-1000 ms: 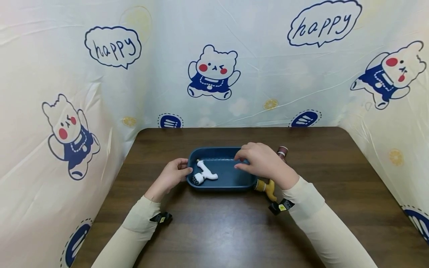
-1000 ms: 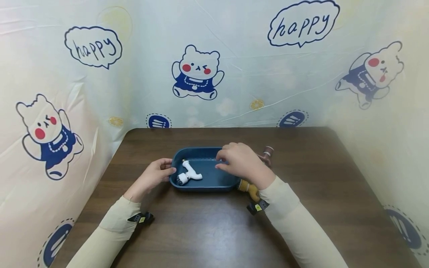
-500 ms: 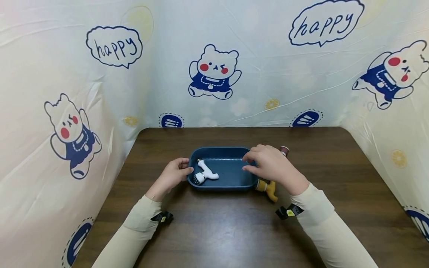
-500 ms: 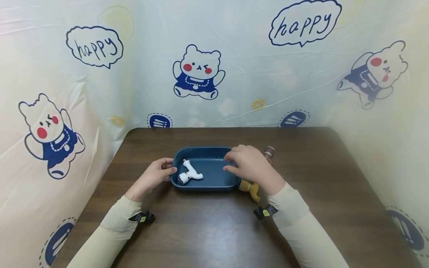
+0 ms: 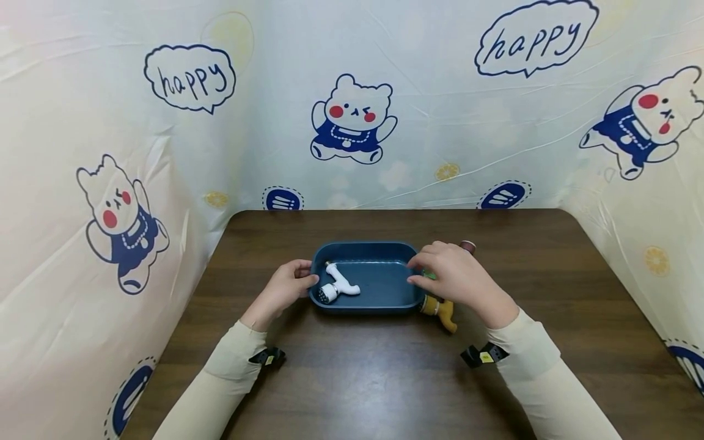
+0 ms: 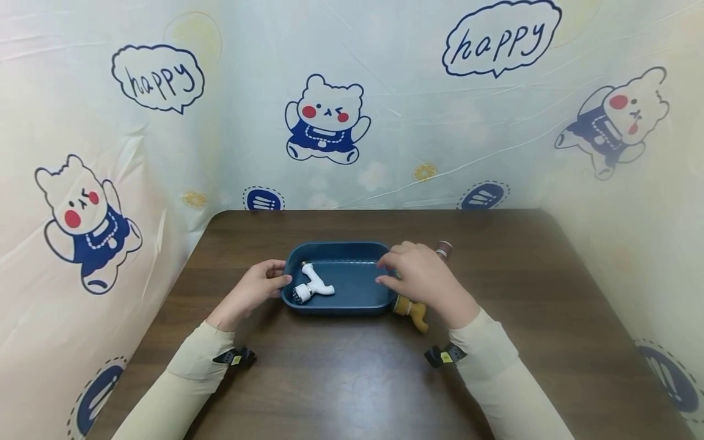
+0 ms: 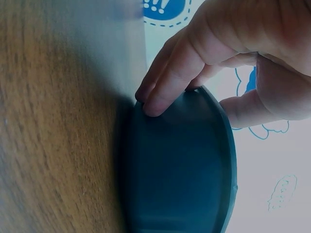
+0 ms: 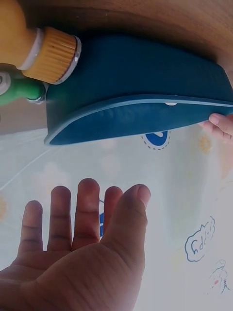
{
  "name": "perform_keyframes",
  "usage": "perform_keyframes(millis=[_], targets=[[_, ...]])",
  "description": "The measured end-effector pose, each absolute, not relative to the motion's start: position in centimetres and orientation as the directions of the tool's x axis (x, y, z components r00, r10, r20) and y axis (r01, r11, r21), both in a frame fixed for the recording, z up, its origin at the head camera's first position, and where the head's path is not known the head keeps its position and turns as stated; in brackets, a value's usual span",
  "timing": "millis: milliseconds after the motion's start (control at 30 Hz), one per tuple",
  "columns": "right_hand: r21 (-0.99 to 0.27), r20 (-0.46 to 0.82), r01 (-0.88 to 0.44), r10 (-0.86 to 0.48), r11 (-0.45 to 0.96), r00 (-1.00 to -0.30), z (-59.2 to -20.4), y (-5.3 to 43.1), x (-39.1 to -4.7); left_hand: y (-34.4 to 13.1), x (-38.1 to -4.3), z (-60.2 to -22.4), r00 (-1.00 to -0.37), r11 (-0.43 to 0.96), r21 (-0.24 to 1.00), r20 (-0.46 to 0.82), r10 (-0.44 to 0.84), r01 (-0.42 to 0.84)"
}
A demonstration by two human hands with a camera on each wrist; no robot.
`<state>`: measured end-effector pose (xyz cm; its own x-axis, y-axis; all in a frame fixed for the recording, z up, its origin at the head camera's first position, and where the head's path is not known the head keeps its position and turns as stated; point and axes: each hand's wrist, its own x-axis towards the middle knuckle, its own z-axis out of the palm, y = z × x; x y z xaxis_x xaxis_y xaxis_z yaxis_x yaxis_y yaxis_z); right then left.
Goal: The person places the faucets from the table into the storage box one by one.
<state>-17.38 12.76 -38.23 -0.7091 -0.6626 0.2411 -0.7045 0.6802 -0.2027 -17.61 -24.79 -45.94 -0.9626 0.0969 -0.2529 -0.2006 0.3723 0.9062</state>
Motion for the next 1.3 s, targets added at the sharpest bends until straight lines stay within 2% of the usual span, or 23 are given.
perform_keyframes(millis=[567,800,1300], targets=[[-0.191,0.257,-0.690,-0.643,0.698,-0.722,-39.1,13.9,-16.2,-24.9,-17.4,-46.0,-0.960,0.370,0.904,-0.264,0.094,-0.212],[-0.176,0.265,-0.681,-0.632,0.711,-0.728,-39.3,14.4,-15.8,-23.6,-15.8,-42.4,-0.954,0.367,0.904,-0.277,0.112,-0.220],[-0.190,0.292,-0.675,-0.616,0.712,-0.732,-39.6,15.1,-15.2,-23.9,-16.4,-43.0,-0.952,0.380,0.898,-0.284,0.110,-0.224]])
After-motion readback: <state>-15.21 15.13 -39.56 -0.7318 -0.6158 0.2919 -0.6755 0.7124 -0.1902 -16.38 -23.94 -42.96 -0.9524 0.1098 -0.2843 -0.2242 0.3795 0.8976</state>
